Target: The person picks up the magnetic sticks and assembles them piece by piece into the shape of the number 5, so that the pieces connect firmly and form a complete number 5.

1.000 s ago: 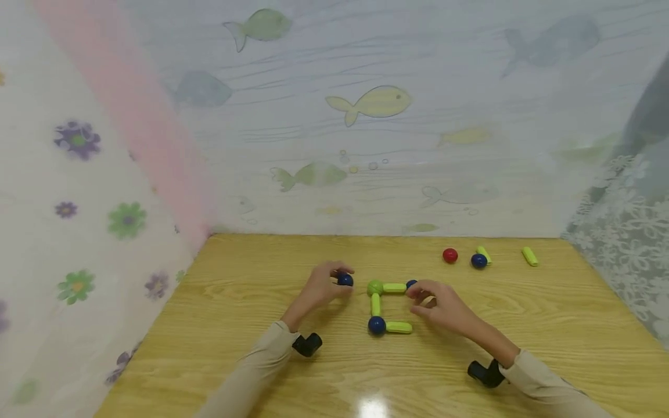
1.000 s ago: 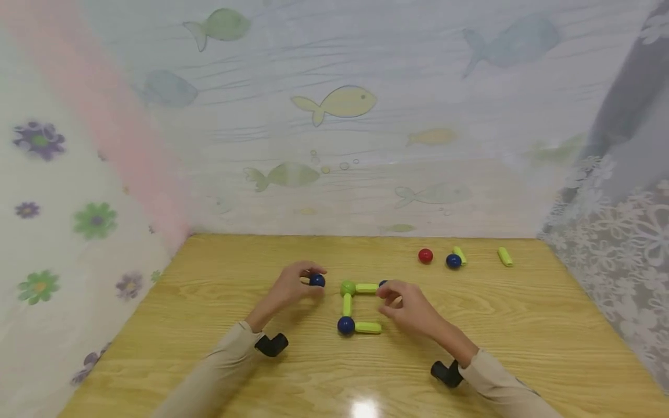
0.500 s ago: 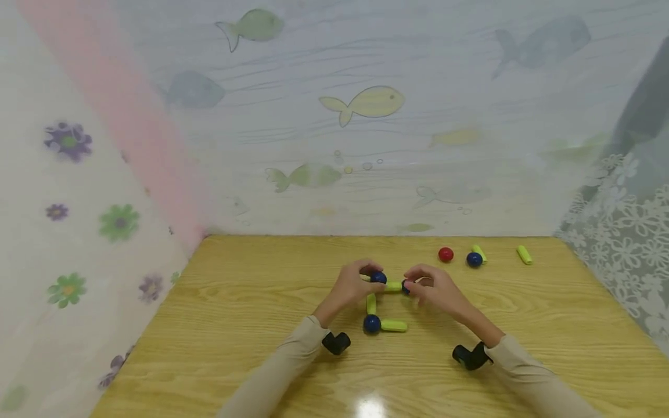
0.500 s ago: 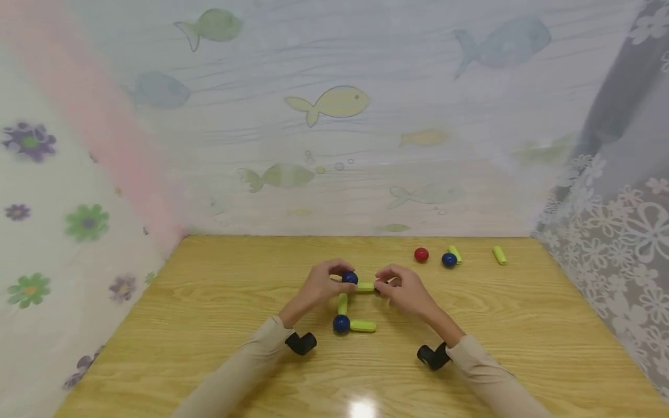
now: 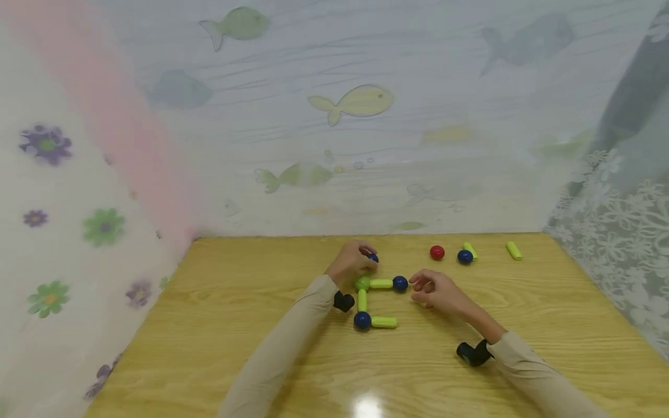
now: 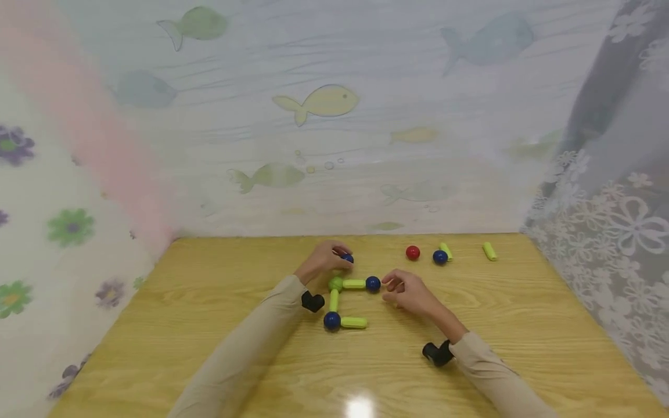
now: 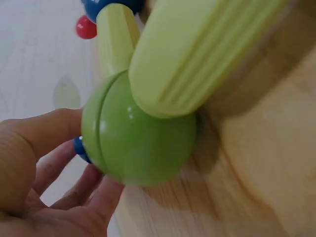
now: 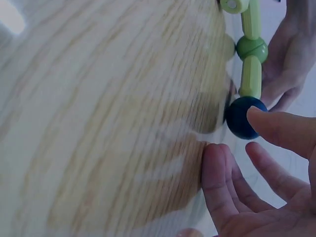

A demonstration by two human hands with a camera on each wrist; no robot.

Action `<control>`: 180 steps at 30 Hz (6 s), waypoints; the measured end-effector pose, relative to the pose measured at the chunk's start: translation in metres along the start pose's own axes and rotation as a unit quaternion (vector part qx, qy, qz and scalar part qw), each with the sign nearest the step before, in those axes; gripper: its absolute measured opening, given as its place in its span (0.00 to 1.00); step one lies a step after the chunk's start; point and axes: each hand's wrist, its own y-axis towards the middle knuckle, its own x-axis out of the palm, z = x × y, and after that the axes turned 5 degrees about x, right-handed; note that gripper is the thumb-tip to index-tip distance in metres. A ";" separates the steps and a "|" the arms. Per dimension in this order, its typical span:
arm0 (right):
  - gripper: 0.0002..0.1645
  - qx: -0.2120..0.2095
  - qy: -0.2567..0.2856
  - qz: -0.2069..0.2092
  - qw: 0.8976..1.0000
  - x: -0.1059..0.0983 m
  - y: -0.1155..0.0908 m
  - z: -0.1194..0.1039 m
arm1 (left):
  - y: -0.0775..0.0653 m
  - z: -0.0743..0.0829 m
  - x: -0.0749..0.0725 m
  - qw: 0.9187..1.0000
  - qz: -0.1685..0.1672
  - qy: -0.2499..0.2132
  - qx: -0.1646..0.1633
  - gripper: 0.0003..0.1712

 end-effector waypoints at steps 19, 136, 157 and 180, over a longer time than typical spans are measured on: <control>0.26 -0.005 -0.156 0.046 0.987 -0.042 0.054 -0.001 | -0.054 -0.012 -0.014 0.992 -0.102 0.027 0.068 0.16; 0.29 0.130 -0.021 0.072 0.989 -0.149 0.006 0.064 | -0.069 -0.018 0.004 0.992 -0.026 0.048 0.118 0.11; 0.22 0.118 0.162 -0.033 0.979 -0.086 -0.048 0.026 | -0.064 -0.019 0.002 0.995 -0.011 0.035 0.094 0.10; 0.20 0.157 0.230 -0.056 0.959 0.003 -0.050 -0.006 | -0.046 -0.023 -0.006 0.996 -0.027 0.024 0.081 0.11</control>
